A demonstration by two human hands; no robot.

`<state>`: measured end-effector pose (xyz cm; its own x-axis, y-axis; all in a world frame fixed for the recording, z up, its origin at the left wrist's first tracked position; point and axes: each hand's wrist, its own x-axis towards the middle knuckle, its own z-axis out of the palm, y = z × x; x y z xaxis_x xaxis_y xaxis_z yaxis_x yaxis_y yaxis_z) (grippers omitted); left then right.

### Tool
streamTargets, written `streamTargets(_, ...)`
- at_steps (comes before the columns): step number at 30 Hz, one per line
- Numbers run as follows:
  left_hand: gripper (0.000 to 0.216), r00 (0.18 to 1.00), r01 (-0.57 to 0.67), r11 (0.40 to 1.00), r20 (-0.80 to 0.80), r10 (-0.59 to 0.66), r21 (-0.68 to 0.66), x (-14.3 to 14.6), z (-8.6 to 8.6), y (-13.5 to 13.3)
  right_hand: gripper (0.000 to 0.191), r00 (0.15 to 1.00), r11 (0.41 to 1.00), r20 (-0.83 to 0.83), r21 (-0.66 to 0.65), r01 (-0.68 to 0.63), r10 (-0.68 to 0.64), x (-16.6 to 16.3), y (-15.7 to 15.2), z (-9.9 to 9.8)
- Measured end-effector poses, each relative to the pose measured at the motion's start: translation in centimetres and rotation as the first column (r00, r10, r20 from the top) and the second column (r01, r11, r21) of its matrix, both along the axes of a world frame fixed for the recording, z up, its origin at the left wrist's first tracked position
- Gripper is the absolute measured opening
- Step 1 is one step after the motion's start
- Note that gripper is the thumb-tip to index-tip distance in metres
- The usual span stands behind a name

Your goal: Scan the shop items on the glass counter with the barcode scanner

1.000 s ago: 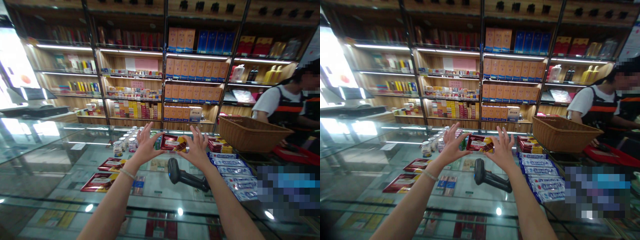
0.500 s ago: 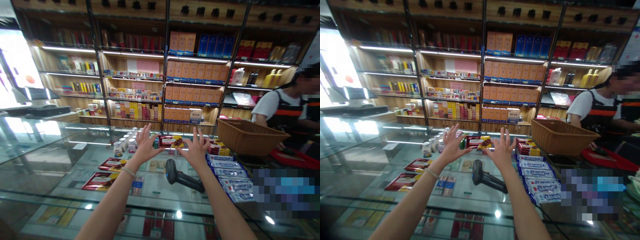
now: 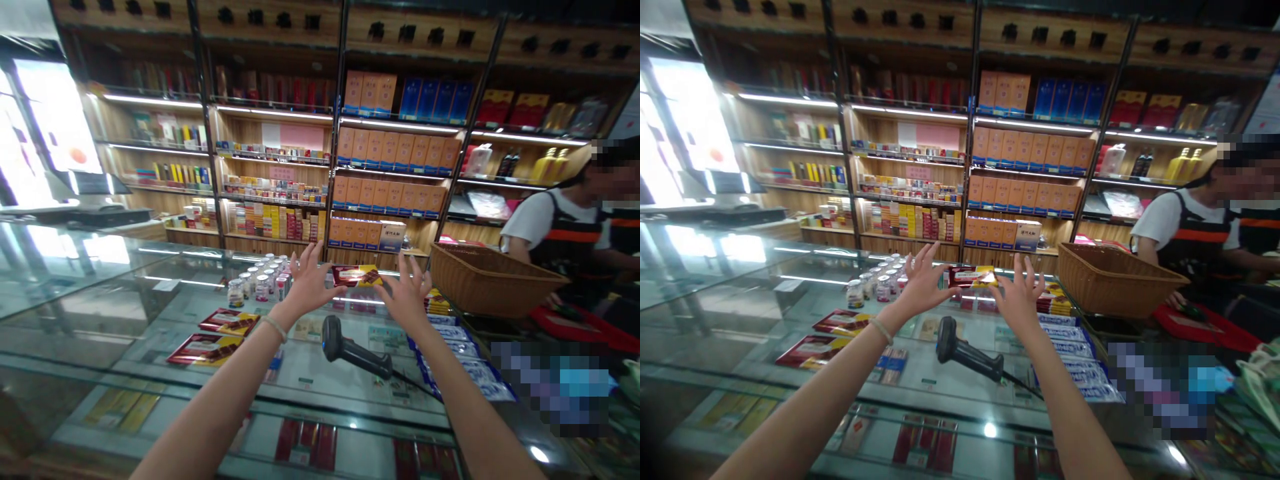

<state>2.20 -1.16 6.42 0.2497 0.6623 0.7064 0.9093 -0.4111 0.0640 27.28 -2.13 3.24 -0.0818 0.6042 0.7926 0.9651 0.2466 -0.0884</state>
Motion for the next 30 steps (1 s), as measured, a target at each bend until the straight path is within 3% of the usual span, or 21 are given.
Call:
streamTargets(11, 0.065, 0.997, 0.075, 0.992, 0.006, -0.074, -0.102, 10.0, -0.4, 1.1, 0.041, 0.987, 0.989, 0.062, 0.015, 0.146, -0.147, 10.0, -0.1, -1.3)
streamTargets(19, 0.071, 0.990, 0.135, 0.972, 0.055, -0.126, -0.194, 16.2, -1.0, 3.5, 0.040, 0.958, 0.963, 0.096, 0.030, 0.267, -0.269, 15.8, 0.9, -1.3)
streamTargets(30, 0.077, 0.990, 0.137, 0.909, 0.091, -0.110, -0.394, 21.5, -2.2, 8.0, 0.036, 0.936, 0.943, 0.115, 0.034, 0.331, -0.333, 19.9, 4.4, -3.7)
